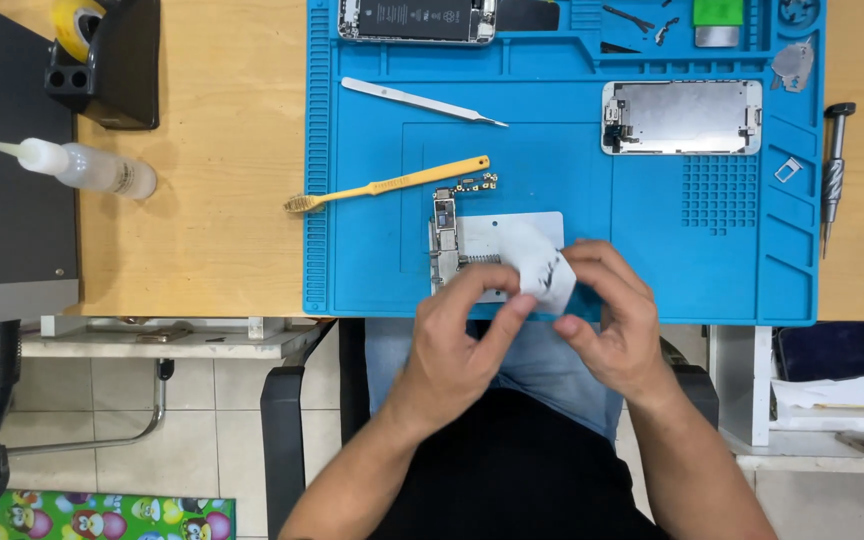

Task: Disassembling a mobile phone by removing internal screws and components using a precision screwdriver and tweezers.

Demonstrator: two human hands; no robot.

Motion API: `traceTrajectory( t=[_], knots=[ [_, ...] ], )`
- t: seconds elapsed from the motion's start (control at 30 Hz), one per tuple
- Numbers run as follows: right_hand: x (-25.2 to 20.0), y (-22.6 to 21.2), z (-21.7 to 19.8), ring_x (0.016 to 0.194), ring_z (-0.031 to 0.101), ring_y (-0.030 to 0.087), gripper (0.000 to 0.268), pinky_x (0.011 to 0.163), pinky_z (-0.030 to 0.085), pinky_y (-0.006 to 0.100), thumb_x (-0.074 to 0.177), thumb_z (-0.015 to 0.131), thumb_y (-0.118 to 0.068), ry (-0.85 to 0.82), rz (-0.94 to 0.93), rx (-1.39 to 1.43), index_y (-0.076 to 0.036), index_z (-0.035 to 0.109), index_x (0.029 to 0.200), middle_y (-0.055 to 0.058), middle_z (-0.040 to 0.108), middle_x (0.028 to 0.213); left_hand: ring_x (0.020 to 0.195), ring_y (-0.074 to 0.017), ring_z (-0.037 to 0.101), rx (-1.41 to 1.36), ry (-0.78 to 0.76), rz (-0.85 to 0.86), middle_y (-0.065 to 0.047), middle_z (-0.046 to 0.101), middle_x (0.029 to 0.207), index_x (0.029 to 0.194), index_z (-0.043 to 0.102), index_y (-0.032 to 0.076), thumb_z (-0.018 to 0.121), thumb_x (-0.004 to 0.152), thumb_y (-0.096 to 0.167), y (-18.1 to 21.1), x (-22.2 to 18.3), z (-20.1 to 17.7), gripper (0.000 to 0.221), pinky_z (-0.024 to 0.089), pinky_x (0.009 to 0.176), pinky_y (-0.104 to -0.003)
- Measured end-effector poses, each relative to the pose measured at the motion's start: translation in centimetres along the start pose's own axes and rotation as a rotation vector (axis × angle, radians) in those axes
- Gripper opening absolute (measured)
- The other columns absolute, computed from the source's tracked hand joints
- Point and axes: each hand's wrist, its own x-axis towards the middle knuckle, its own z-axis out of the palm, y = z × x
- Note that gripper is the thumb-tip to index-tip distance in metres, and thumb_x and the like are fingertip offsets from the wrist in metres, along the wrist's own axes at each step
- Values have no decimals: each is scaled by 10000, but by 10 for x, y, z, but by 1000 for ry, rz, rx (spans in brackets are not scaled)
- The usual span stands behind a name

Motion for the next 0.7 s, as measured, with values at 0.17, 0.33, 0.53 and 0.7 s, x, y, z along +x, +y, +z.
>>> traceTrajectory(
  t=[0.17, 0.33, 0.53, 0.7],
  knots=[
    [-33, -21, 8, 928, 609, 258, 260, 1026, 524, 438, 987, 642, -252, -8, 77, 100, 7, 668, 1005, 118, 642, 969, 965, -187, 707, -148, 2, -198, -73, 657, 1035, 1117, 560, 49, 650, 1000, 182, -2, -49, 9, 198, 566, 867, -280],
    [-53, -29, 12, 971, 641, 273, 151, 902, 547, 368, 974, 667, -142, -4, 89, 208, -1, 673, 1027, 132, 648, 998, 934, -167, 669, -301, 4, -217, -85, 695, 974, 1305, 458, 55, 713, 973, 106, -5, -62, 10, 422, 532, 920, -294],
    [-79, -32, 19, 904, 672, 239, 146, 802, 551, 305, 986, 661, -117, 90, 100, 173, -16, 693, 1087, 121, 698, 976, 952, -179, 598, -200, -117, -160, -83, 671, 1164, 1291, 611, 66, 711, 978, 196, 8, -66, 3, 354, 516, 865, -288],
    [-101, -38, 29, 829, 656, 258, 146, 847, 565, 380, 1002, 646, -148, 156, 2, 191, -14, 685, 1046, 129, 693, 917, 949, -180, 663, -270, -97, -140, -110, 685, 1135, 1264, 606, 57, 595, 1055, 168, 16, -84, 5, 237, 567, 848, -281]
  ],
)
